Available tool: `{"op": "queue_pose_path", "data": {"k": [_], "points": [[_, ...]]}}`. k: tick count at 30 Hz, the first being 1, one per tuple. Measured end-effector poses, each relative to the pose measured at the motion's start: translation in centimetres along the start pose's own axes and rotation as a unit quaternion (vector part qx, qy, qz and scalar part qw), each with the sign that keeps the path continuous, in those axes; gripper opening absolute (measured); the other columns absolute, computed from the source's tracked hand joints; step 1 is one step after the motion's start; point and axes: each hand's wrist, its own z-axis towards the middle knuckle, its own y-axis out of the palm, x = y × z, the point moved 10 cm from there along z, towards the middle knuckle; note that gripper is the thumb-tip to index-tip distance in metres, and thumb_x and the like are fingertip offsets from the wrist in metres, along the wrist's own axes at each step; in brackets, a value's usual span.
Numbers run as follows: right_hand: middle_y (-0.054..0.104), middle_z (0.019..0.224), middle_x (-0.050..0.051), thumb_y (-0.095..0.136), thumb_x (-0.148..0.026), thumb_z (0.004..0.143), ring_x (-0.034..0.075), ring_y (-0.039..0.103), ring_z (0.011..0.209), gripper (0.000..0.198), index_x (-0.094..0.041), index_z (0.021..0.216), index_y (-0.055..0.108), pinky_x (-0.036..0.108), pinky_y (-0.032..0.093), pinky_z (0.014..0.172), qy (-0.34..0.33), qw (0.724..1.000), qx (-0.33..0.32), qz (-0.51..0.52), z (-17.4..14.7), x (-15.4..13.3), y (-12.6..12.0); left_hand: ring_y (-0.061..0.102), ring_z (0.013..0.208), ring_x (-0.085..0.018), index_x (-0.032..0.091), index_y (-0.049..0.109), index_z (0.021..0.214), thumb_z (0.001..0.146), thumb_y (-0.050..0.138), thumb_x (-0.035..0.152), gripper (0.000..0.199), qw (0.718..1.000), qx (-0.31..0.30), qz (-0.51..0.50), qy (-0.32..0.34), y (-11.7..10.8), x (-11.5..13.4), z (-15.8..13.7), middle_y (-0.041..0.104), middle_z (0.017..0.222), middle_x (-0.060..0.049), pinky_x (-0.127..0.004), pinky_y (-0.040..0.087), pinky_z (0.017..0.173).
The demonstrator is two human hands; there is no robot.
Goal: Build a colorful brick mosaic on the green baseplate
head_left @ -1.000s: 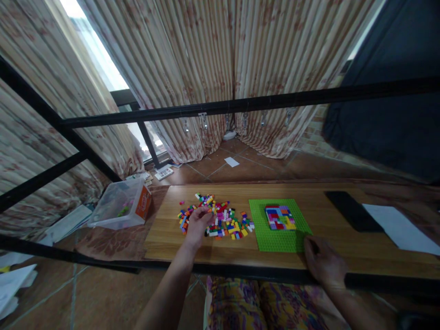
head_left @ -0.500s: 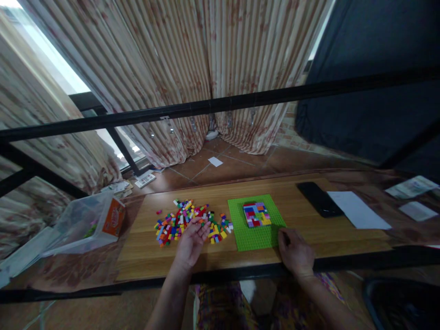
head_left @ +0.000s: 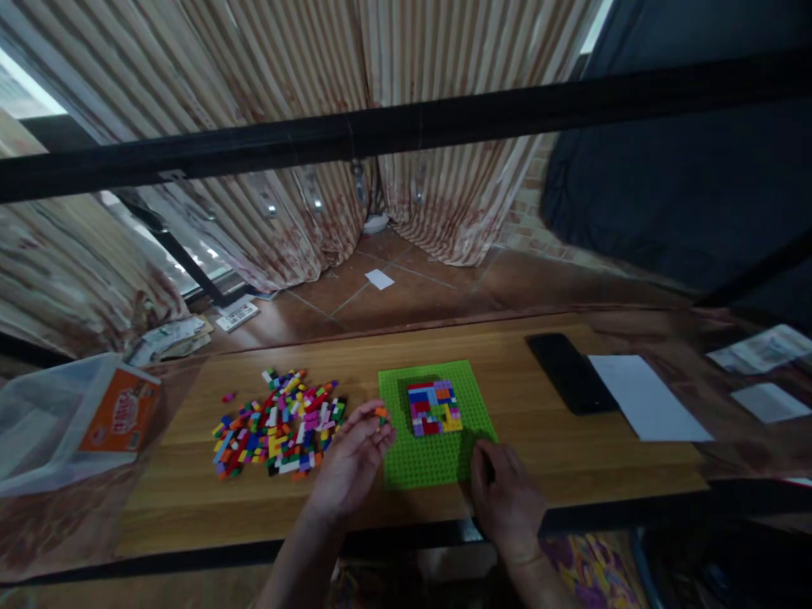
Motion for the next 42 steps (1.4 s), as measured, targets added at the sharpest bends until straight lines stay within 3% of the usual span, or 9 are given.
{"op": "queue_pose_path", "data": {"k": [6, 12, 18, 22, 24, 27, 31, 35, 42], "points": [[0.070, 0.087, 0.007, 0.047, -0.031, 0.096, 0.020, 0.064, 0.076, 0.020, -0.023, 0.101, 0.065, 0.029, 0.042, 0.063, -0.010, 0.999, -0.022, 0.023, -0.3, 0.4, 0.2, 0.063, 0.065, -0.009, 0.015, 0.070, 0.096, 0.071, 0.074, 0.013, 0.025, 1.000, 0.010, -0.007, -0.028, 1.1, -3.2, 1.2, 0.067, 0.071, -0.001, -0.022, 0.054, 0.070], [0.070, 0.086, 0.007, 0.048, -0.031, 0.096, 0.019, 0.064, 0.075, 0.021, -0.021, 0.100, 0.066, 0.028, 0.043, 0.064, -0.025, 0.999, -0.010, 0.032, -0.2, 0.3, -0.2, 0.064, 0.066, -0.008, 0.014, 0.070, 0.094, 0.072, 0.073, 0.010, 0.022, 0.998, 0.021, -0.049, -0.027, 1.6, -5.3, 0.2, 0.068, 0.075, -0.001, -0.020, 0.054, 0.068], [0.071, 0.087, 0.007, 0.046, -0.036, 0.095, 0.018, 0.064, 0.073, 0.029, -0.019, 0.095, 0.070, 0.027, 0.040, 0.060, -0.008, 0.999, 0.005, 0.034, -0.1, 0.3, -0.4, 0.064, 0.066, -0.008, 0.014, 0.068, 0.083, 0.068, 0.079, 0.013, 0.019, 0.999, -0.003, -0.023, 0.033, 3.3, -3.4, -1.5, 0.069, 0.074, -0.001, -0.021, 0.054, 0.071], [0.072, 0.091, 0.009, 0.046, -0.040, 0.092, 0.020, 0.065, 0.079, 0.032, -0.019, 0.093, 0.071, 0.028, 0.042, 0.065, 0.019, 0.996, -0.028, 0.088, 0.1, 1.1, 0.1, 0.063, 0.062, -0.008, 0.013, 0.068, 0.079, 0.066, 0.080, 0.013, 0.018, 0.999, -0.001, 0.007, 0.040, 3.6, -2.1, -1.5, 0.067, 0.067, 0.000, -0.021, 0.052, 0.068], [0.072, 0.090, 0.008, 0.049, -0.044, 0.089, 0.021, 0.065, 0.079, 0.033, -0.020, 0.089, 0.071, 0.030, 0.044, 0.067, 0.056, 0.983, -0.066, 0.163, 0.8, 2.1, 0.5, 0.061, 0.060, -0.008, 0.013, 0.070, 0.079, 0.065, 0.080, 0.013, 0.017, 0.999, 0.000, 0.032, 0.034, 3.7, -1.6, -1.4, 0.066, 0.064, -0.001, -0.020, 0.050, 0.064], [0.070, 0.075, 0.006, 0.052, -0.050, 0.085, 0.021, 0.062, 0.069, 0.037, -0.018, 0.084, 0.071, 0.030, 0.046, 0.063, 0.125, 0.938, -0.122, 0.300, 2.8, 2.9, 0.6, 0.059, 0.059, -0.008, 0.012, 0.072, 0.078, 0.061, 0.082, 0.016, 0.020, 0.997, -0.017, 0.065, 0.040, 4.3, -1.2, -1.0, 0.066, 0.064, -0.001, -0.020, 0.048, 0.063], [0.067, 0.073, 0.004, 0.057, -0.054, 0.084, 0.017, 0.059, 0.065, 0.039, -0.017, 0.085, 0.070, 0.027, 0.045, 0.059, 0.103, 0.901, -0.162, 0.390, 6.3, -1.2, -0.4, 0.058, 0.060, -0.008, 0.012, 0.073, 0.079, 0.058, 0.085, 0.023, 0.026, 0.993, -0.045, 0.093, 0.059, 5.1, -1.5, 0.0, 0.068, 0.068, -0.001, -0.021, 0.046, 0.063], [0.071, 0.080, 0.005, 0.058, -0.053, 0.083, 0.018, 0.063, 0.074, 0.037, -0.018, 0.085, 0.069, 0.027, 0.048, 0.066, 0.079, 0.868, -0.197, 0.448, 8.4, -6.5, 1.0, 0.056, 0.061, -0.009, 0.013, 0.072, 0.080, 0.061, 0.082, 0.024, 0.025, 0.990, -0.055, 0.106, 0.075, 5.3, -1.7, 1.3, 0.067, 0.070, -0.001, -0.023, 0.045, 0.064], [0.068, 0.072, 0.002, 0.064, -0.046, 0.080, 0.016, 0.061, 0.066, 0.029, -0.018, 0.080, 0.068, 0.027, 0.047, 0.062, 0.109, 0.847, -0.243, 0.461, 8.6, -8.6, 5.3, 0.052, 0.060, -0.008, 0.015, 0.069, 0.074, 0.063, 0.079, 0.022, 0.017, 0.990, -0.035, 0.083, 0.107, 3.8, -0.7, 2.2, 0.061, 0.065, 0.002, -0.021, 0.042, 0.062]]}}
